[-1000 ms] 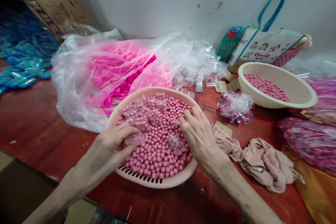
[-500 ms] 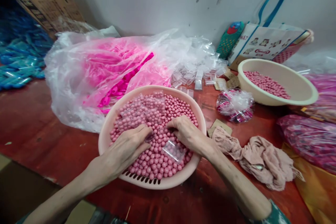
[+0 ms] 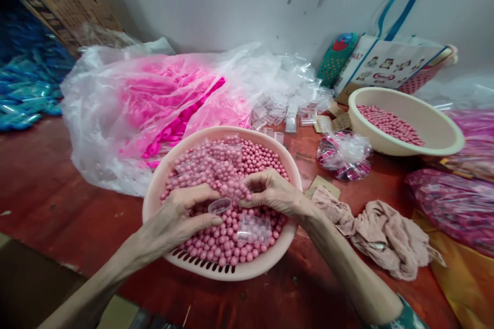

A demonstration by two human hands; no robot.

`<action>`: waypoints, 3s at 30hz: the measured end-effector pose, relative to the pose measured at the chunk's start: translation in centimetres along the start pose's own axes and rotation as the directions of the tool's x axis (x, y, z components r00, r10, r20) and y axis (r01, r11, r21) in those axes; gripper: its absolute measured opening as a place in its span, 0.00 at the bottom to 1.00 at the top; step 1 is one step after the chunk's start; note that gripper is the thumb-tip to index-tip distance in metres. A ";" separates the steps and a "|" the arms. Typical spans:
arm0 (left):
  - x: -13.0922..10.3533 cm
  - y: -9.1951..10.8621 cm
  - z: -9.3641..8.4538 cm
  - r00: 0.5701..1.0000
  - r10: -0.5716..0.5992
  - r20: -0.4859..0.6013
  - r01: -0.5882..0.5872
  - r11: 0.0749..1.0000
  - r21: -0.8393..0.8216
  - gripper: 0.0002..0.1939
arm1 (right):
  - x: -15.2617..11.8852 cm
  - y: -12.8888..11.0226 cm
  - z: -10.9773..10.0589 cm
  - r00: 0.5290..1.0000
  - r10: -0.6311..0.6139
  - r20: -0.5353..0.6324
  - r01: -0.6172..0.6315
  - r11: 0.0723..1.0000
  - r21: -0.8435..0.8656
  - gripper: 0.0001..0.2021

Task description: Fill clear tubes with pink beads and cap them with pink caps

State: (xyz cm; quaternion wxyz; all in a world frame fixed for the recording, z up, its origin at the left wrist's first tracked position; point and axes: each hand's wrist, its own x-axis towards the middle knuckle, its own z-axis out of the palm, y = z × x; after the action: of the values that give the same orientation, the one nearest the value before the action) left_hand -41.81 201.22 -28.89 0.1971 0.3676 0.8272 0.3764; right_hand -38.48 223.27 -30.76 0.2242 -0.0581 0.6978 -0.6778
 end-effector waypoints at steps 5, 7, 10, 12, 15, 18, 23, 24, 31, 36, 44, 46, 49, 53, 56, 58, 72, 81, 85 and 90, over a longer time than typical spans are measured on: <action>0.4 0.4 1.4 0.968 0.048 -0.247 -0.064 0.996 -0.058 0.06 | -0.5 0.1 2.8 0.997 -0.022 -0.073 0.030 0.994 0.105 0.08; 0.6 0.5 1.8 0.958 -0.013 -0.286 -0.035 0.986 -0.161 0.05 | -0.9 0.0 3.9 0.995 -0.027 -0.091 0.038 0.993 0.114 0.08; 0.8 0.5 1.9 0.972 -0.107 -0.207 0.029 0.936 -0.350 0.04 | -1.7 -0.5 4.6 0.984 -0.061 -0.165 0.060 0.998 -0.010 0.07; 0.8 0.5 1.8 0.979 -0.126 -0.160 0.050 0.910 -0.410 0.04 | -2.3 -1.0 4.4 0.964 -0.100 -0.248 0.054 0.981 -0.185 0.06; 0.7 0.5 1.7 0.981 -0.122 -0.149 0.060 0.929 -0.366 0.05 | -2.9 -1.8 3.6 0.935 -0.214 -0.285 0.096 0.922 -0.376 0.16; 0.6 0.4 1.7 0.986 -0.088 -0.141 0.048 0.963 -0.266 0.05 | -2.7 -1.8 3.1 0.916 -0.373 -0.148 0.265 0.839 -0.475 0.18; 0.6 0.4 1.8 0.991 -0.054 -0.120 0.039 0.992 -0.121 0.04 | -1.6 -0.8 3.2 0.889 -0.453 -0.073 0.321 0.728 -0.606 0.06; 0.6 0.4 1.8 0.991 -0.048 -0.121 0.035 0.994 -0.106 0.04 | -1.4 -0.6 3.2 0.885 -0.459 -0.079 0.320 0.723 -0.612 0.05; 0.5 0.3 1.9 0.987 -0.060 -0.150 0.040 0.990 -0.134 0.06 | -1.9 -0.8 2.4 0.906 -0.391 -0.162 0.272 0.831 -0.485 0.07; 0.6 0.4 1.3 0.975 -0.168 -0.144 0.111 0.934 -0.340 0.05 | -2.7 -1.2 1.5 0.908 -0.349 -0.230 0.159 0.797 -0.582 0.06; 0.6 0.2 1.6 0.980 -0.178 -0.084 0.107 0.839 -0.533 0.06 | -1.2 -1.3 3.8 0.905 -0.361 -0.226 0.193 0.821 -0.537 0.07; 0.3 0.1 1.7 0.969 -0.175 -0.173 0.071 0.871 -0.486 0.08 | -0.9 -1.6 3.8 0.861 -0.395 -0.321 0.154 0.804 -0.575 0.05; -0.6 0.1 1.4 0.937 -0.115 -0.331 0.010 0.954 -0.301 0.07 | -0.7 -1.8 3.0 0.759 -0.485 -0.433 0.051 0.709 -0.704 0.03; -2.6 -0.4 0.2 0.929 0.097 -0.358 -0.110 0.994 -0.016 0.07 | 0.1 -1.1 1.9 0.828 -0.418 -0.374 -0.032 0.631 -0.775 0.03; -3.7 -1.4 -0.5 0.929 0.261 -0.263 -0.228 0.962 0.151 0.13 | 0.9 -0.6 1.5 0.829 -0.397 -0.395 -0.066 0.632 -0.773 0.03; -3.9 -1.9 -0.7 0.936 0.308 -0.172 -0.263 0.934 0.242 0.16 | 1.3 -0.4 1.3 0.833 -0.390 -0.393 -0.066 0.635 -0.769 0.03; -1.7 -1.2 0.9 0.987 0.137 -0.086 -0.111 0.959 0.259 0.09 | -0.4 -0.4 1.7 0.774 -0.444 -0.452 -0.048 0.670 -0.740 0.05; -4.2 -2.0 0.0 0.963 0.266 -0.035 -0.215 0.844 0.491 0.21 | -3.1 0.9 3.1 0.890 -0.339 -0.305 -0.156 0.402 -0.902 0.09; -3.0 -0.5 0.8 0.903 0.416 0.109 -0.392 0.692 0.607 0.19 | -3.9 3.9 3.1 0.877 -0.424 -0.227 -0.026 0.429 -0.903 0.18; 0.2 -1.1 2.6 0.922 0.371 0.113 -0.382 0.820 0.427 0.14 | -3.1 5.3 2.5 0.871 -0.418 -0.258 0.035 0.577 -0.816 0.16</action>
State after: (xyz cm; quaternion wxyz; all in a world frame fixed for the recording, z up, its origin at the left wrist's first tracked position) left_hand -40.86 202.09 -31.35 0.0408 0.5633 0.7991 0.2061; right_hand -33.53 222.62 -35.16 -0.0732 -0.0935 0.9405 -0.3184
